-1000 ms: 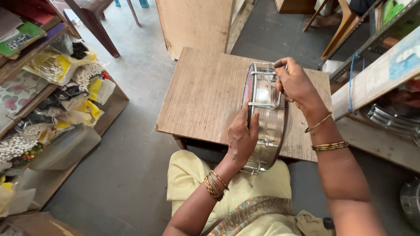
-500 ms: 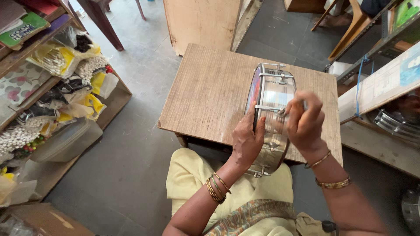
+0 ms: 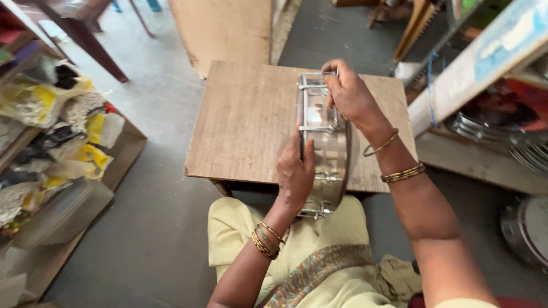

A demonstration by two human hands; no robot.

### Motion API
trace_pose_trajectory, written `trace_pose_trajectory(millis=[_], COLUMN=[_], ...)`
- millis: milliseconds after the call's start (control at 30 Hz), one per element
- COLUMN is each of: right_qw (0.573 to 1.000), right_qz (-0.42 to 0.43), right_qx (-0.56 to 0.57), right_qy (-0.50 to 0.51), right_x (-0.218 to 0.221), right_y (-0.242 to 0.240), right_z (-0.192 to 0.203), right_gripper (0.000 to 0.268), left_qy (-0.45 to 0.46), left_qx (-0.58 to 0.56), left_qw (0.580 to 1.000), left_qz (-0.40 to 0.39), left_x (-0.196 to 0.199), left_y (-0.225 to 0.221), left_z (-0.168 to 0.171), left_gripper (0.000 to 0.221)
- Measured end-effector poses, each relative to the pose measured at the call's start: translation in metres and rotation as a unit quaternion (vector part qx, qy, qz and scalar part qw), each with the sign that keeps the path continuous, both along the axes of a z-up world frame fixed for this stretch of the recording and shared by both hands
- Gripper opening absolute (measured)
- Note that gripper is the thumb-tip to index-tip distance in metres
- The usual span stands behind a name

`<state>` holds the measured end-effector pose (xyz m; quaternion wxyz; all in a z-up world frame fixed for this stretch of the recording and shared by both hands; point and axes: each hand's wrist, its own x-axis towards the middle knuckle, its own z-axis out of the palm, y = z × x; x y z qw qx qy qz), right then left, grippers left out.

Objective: The person tightens bolts on the side of a drum using a wrench, turning the drum over to reach different sections.

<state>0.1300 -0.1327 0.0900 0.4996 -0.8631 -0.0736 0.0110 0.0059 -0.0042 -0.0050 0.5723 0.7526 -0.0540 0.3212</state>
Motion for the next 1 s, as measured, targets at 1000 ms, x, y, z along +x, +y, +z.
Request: trace_pose_trajectory(millis=[1000], right_qw=[0.99], right_qz=[0.042], right_qx=[-0.052], right_qy=[-0.123], right_x=[-0.003], right_y=[-0.005], right_z=[-0.006], right_gripper=[0.019], left_qy=[0.09], left_qx=[-0.002], left_qw=[0.995], left_qz=[-0.033], left_x=[-0.001], left_y=[0.002], left_z=[-0.005], left_gripper=[0.044])
